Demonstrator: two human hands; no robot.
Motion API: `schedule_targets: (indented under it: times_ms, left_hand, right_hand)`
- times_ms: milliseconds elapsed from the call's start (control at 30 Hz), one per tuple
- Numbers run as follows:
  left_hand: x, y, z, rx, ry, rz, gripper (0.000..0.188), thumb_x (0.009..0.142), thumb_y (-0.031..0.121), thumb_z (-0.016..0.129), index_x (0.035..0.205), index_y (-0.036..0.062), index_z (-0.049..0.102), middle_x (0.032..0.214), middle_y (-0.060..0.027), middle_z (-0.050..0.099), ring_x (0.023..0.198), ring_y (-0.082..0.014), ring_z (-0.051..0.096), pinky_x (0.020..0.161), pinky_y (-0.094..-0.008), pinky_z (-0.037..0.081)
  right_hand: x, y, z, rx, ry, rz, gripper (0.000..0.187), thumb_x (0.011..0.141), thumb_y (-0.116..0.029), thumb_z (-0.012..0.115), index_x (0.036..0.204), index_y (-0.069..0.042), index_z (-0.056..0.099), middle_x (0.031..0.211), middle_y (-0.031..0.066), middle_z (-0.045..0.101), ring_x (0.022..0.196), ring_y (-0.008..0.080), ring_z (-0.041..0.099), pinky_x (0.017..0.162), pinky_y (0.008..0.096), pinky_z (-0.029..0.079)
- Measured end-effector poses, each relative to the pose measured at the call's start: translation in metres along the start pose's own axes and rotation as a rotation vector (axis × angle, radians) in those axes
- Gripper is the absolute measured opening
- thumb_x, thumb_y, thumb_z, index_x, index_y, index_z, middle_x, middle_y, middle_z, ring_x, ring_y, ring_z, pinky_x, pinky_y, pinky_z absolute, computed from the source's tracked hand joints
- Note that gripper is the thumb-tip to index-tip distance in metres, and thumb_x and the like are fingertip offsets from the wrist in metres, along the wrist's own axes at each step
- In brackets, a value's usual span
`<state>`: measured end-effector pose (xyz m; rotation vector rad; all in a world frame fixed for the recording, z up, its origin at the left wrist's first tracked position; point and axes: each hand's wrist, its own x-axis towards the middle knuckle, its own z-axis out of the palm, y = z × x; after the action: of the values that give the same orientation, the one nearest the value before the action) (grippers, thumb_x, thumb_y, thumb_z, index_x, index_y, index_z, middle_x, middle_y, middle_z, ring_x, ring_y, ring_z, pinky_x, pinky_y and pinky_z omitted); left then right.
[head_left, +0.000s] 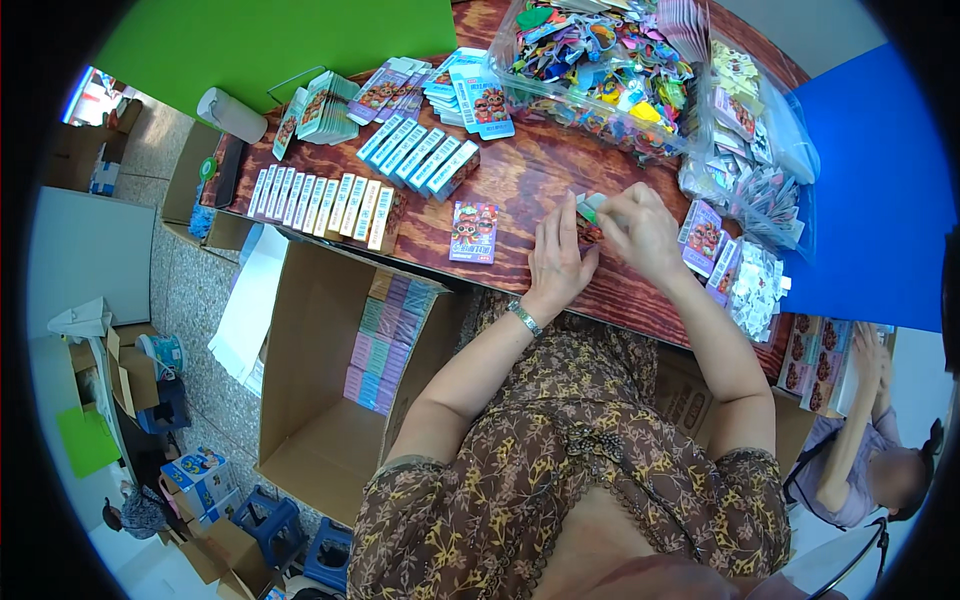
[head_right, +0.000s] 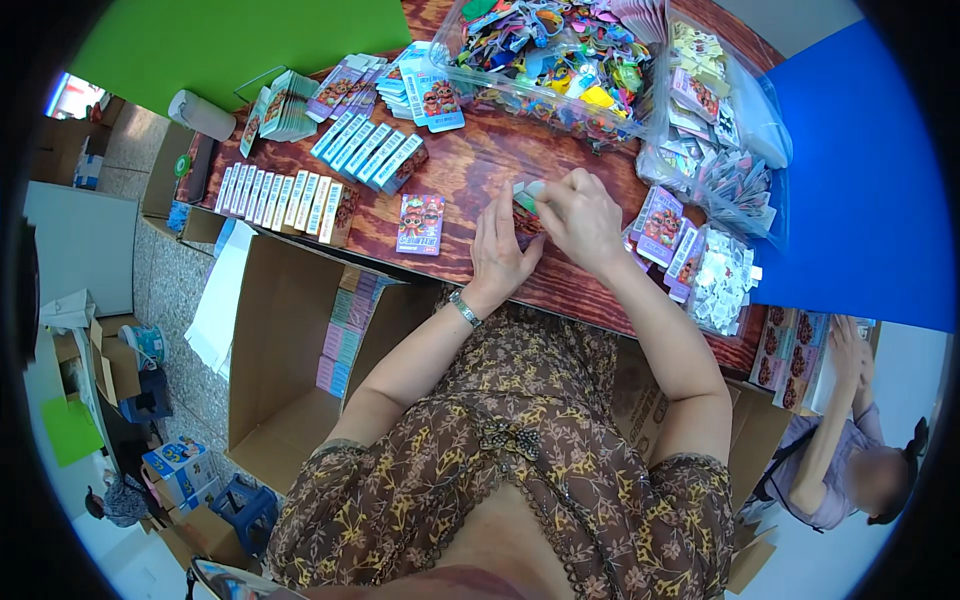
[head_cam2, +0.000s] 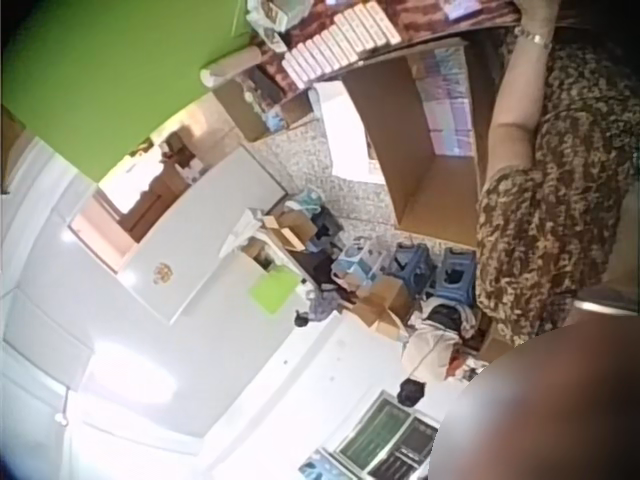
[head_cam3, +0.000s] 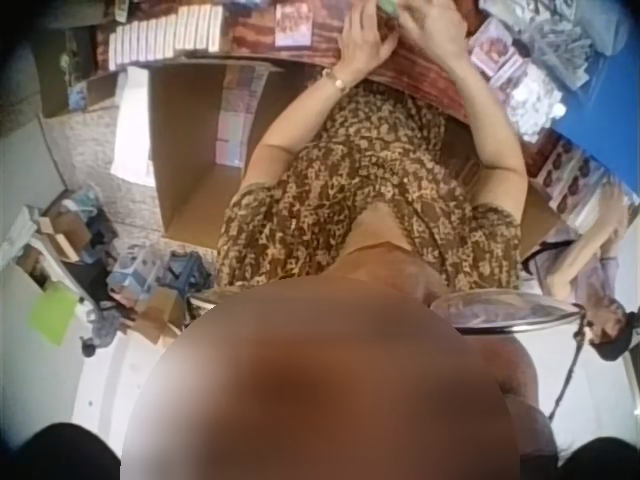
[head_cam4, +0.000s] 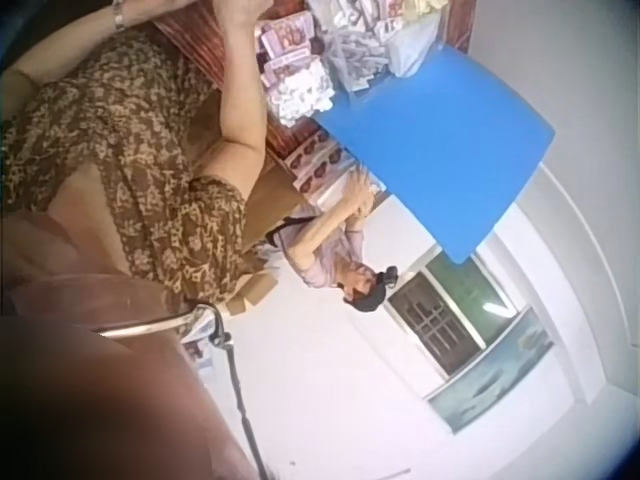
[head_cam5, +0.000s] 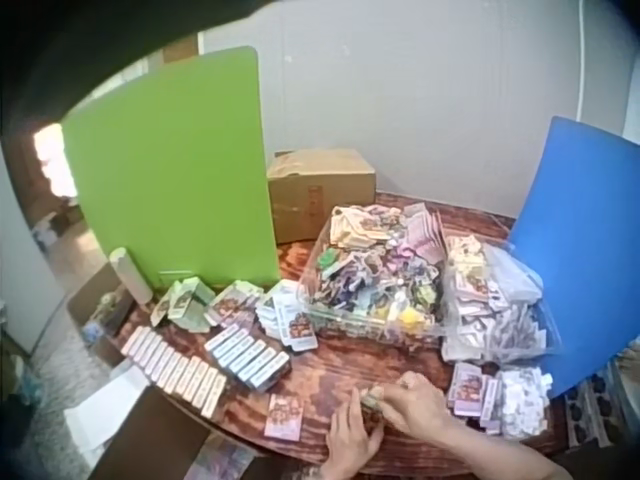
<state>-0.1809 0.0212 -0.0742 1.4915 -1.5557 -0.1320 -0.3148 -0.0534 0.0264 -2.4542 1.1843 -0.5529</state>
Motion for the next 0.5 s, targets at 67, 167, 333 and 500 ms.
schedule_targets:
  times_ms: [67,167,333,500]
  left_hand:
    - [-0.001,-0.001,0.000,0.004,0.012,-0.015,0.100,0.074,0.013,0.083,0.153,-0.0062,0.026,0.130,-0.0277,0.053,0.118,-0.0437,0.055,0.100,-0.0482,0.047]
    - [-0.003,-0.001,0.002,-0.147,0.055,-0.152,0.097,0.076,0.011,0.081,0.154,-0.0036,0.026,0.135,-0.0276,0.050,0.122,-0.0451,0.052,0.103,-0.0498,0.045]
    - [-0.002,-0.001,0.005,-0.192,0.120,-0.172,0.091,0.076,0.013,0.083,0.149,-0.0030,0.031,0.134,-0.0266,0.052,0.123,-0.0435,0.053,0.103,-0.0494,0.045]
    - [-0.011,-0.002,0.008,-0.260,0.140,-0.250,0.086,0.075,0.014,0.084,0.145,-0.0015,0.036,0.132,-0.0240,0.054,0.121,-0.0416,0.056,0.103,-0.0479,0.046]
  right_hand:
    - [-0.003,0.000,0.000,-0.096,0.022,-0.117,0.017,0.087,-0.015,0.074,0.099,-0.005,0.069,0.087,0.0096,0.059,0.084,0.0251,0.063,0.071,0.0384,0.051]
    - [-0.011,0.005,-0.001,-0.026,0.204,-0.252,0.024,0.084,-0.012,0.077,0.106,-0.006,0.070,0.091,0.0111,0.060,0.091,0.0273,0.063,0.073,0.0385,0.052]
    - [-0.034,0.024,0.034,0.138,0.363,-0.183,0.027,0.082,-0.007,0.079,0.108,-0.005,0.071,0.106,0.0119,0.066,0.095,0.0296,0.067,0.081,0.0390,0.056]
    - [-0.041,0.017,0.067,0.360,0.394,-0.020,0.030,0.085,-0.009,0.080,0.113,-0.002,0.070,0.114,0.0139,0.069,0.097,0.0262,0.071,0.081,0.0344,0.058]
